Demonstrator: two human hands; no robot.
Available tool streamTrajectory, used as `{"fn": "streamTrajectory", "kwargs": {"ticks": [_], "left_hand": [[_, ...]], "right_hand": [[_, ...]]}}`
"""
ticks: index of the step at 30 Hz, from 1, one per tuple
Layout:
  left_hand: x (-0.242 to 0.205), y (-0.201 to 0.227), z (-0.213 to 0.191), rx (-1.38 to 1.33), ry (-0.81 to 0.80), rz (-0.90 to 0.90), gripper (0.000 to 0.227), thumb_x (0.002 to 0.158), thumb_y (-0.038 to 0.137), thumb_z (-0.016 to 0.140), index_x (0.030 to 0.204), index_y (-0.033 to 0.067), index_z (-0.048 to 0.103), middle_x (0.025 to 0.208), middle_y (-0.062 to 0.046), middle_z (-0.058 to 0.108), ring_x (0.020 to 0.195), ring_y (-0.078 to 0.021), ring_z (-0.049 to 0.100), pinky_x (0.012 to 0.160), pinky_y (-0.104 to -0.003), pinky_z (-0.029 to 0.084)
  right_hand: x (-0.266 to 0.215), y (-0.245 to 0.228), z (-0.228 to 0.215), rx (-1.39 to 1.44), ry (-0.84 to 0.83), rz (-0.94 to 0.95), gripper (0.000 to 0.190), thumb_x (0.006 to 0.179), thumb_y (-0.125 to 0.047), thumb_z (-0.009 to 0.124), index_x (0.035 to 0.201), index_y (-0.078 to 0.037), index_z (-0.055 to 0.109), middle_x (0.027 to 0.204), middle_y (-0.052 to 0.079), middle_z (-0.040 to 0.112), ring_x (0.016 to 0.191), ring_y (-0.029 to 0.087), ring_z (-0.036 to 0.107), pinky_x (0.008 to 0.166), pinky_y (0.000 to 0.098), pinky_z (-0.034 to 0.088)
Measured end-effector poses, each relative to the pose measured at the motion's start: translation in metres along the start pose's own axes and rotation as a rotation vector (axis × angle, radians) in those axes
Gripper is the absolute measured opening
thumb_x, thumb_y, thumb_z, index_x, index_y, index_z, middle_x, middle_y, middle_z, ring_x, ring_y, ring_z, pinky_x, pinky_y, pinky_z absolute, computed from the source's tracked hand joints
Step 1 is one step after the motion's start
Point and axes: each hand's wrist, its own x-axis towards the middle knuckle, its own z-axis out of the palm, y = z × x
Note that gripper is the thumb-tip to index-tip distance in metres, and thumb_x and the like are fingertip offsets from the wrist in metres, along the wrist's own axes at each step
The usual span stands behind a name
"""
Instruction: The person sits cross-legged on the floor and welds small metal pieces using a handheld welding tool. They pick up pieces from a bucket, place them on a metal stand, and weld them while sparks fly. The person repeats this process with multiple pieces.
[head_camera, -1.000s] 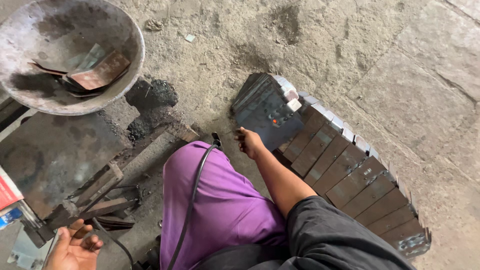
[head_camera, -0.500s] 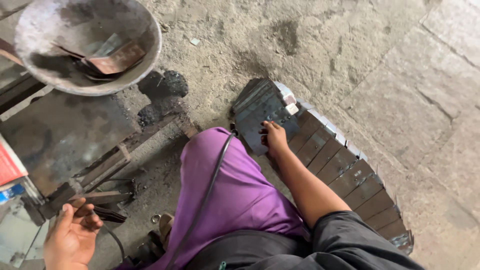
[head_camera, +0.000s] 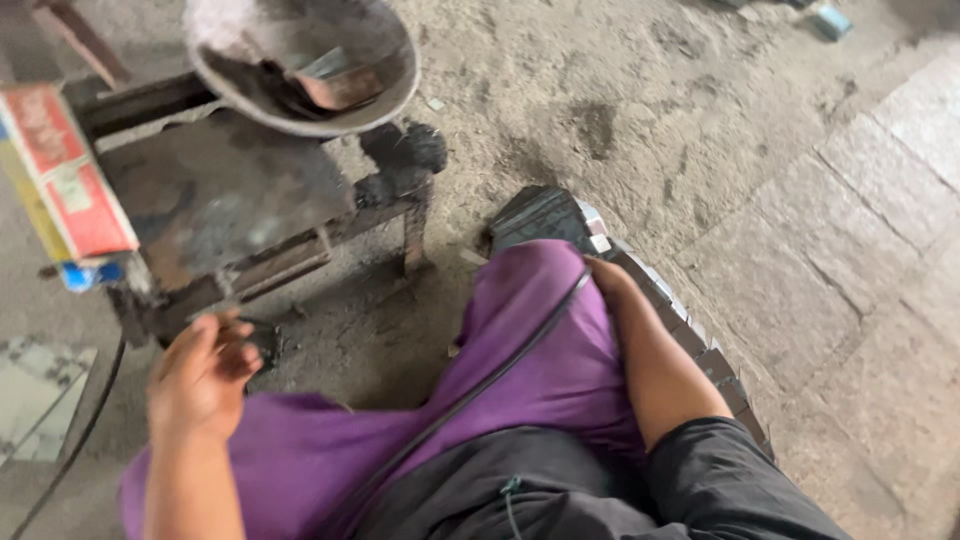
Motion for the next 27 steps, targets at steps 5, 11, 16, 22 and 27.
{"fn": "streamTrajectory", "kwargs": {"ticks": [5,11,16,22,27], "left_hand": [[-0.002,-0.005,0.052,0.113,0.003,-0.141,0.029,0.102,0.028,0.065,0.111,0.0011,0.070,0.092,-0.010,0.071,0.066,-0.0158,0.062,0.059,-0.029,0.052],[0.013,-0.018,0.080,0.262,-0.158,-0.123,0.031,0.100,0.032,0.063,0.112,0.0040,0.071,0.089,-0.006,0.070,0.061,-0.0115,0.058,0.055,-0.026,0.048],[0.030,-0.032,0.097,0.244,-0.232,-0.141,0.030,0.100,0.032,0.063,0.109,0.0048,0.071,0.089,-0.004,0.071,0.060,-0.0108,0.058,0.056,-0.026,0.048],[0.039,-0.036,0.106,0.248,-0.243,-0.156,0.029,0.100,0.033,0.063,0.106,0.0061,0.071,0.089,-0.003,0.071,0.060,-0.0107,0.058,0.054,-0.026,0.047],[0.037,-0.035,0.100,0.270,-0.227,-0.154,0.029,0.099,0.034,0.064,0.106,0.0068,0.071,0.089,-0.004,0.071,0.060,-0.0107,0.058,0.054,-0.026,0.047]], "right_hand": [[-0.053,-0.026,-0.051,0.082,0.239,-0.068,0.032,0.099,-0.026,0.061,0.115,-0.003,0.077,0.101,0.013,0.074,0.069,0.019,0.057,0.057,0.0304,0.044],[-0.114,-0.061,-0.108,0.703,0.031,-0.353,0.026,0.100,-0.012,0.057,0.124,-0.004,0.056,0.101,0.016,0.059,0.076,0.024,0.060,0.067,0.0363,0.056],[-0.132,-0.073,-0.134,0.747,0.231,-0.357,0.030,0.094,-0.015,0.050,0.123,-0.010,0.054,0.108,0.015,0.057,0.082,0.027,0.062,0.075,0.0434,0.054],[-0.143,-0.063,-0.137,0.720,0.218,-0.380,0.035,0.095,-0.019,0.048,0.130,-0.012,0.049,0.109,0.016,0.058,0.079,0.026,0.059,0.072,0.0427,0.051],[-0.138,-0.050,-0.131,0.705,0.247,-0.354,0.036,0.095,-0.018,0.047,0.130,-0.012,0.048,0.108,0.017,0.060,0.076,0.024,0.060,0.070,0.0418,0.050]]}}
